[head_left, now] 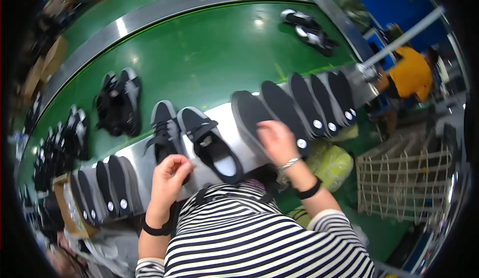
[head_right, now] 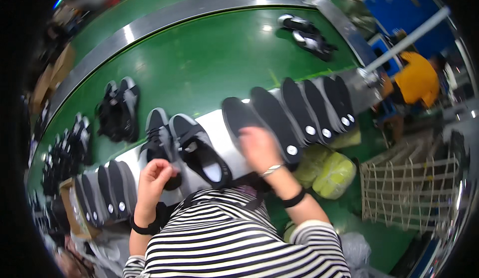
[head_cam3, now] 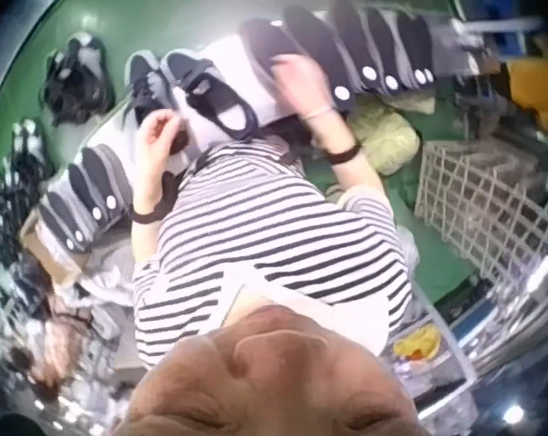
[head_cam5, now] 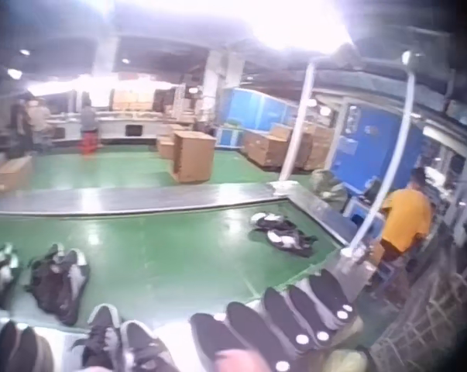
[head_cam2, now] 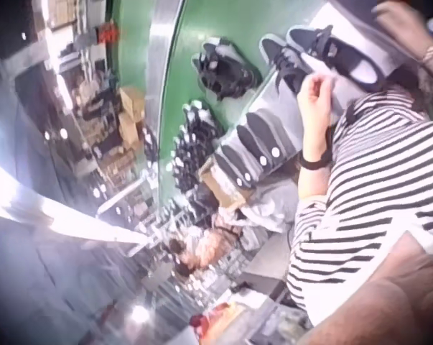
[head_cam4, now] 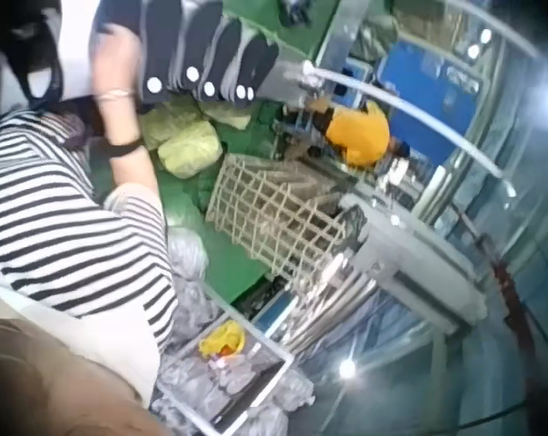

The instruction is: The person inserts black insoles into black sneakers on a green factory conveyor belt. They repeatedly pick up an insole, place it inside a shoe, and adjust the fit by hand. The person also moves completed pairs of shoes along the belt and places stacks of insoles into plastic bags.

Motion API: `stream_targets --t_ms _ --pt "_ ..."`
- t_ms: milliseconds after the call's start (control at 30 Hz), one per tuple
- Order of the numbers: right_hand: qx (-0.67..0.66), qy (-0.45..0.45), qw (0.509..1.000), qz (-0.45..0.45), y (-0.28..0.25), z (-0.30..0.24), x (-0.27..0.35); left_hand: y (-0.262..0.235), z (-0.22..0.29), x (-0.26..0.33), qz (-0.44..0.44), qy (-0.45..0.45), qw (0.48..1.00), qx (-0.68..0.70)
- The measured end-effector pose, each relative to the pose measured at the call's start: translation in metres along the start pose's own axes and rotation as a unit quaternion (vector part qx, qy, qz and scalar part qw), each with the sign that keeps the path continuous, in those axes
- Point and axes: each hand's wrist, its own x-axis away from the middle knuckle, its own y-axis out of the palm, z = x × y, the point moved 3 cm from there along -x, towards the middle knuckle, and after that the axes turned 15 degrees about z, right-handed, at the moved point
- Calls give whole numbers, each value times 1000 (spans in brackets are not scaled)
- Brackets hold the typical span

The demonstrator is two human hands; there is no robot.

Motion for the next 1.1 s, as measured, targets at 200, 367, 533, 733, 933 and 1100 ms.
stream_targets --t_ms 200,367,533,733,933,1100 --pt "229 86 969 -33 -44 145 30 -148 9 -1 270 90 956 -69" --pt "98 286 953 -23 -58 221 50 -305 28 27 570 227 691 -383" --pt "79 349 917 -179 -34 159 13 -558 -46 75 645 105 532 -538" --pt "13 477 856 -200 -37 143 15 -346 -8 5 508 204 815 -193" --pt "-119 477 842 -225 -25 147 36 -19 15 12 -81 34 996 -6" --pt "-154 512 836 -121 -17 137 56 80 -21 25 -252 340 814 -398"
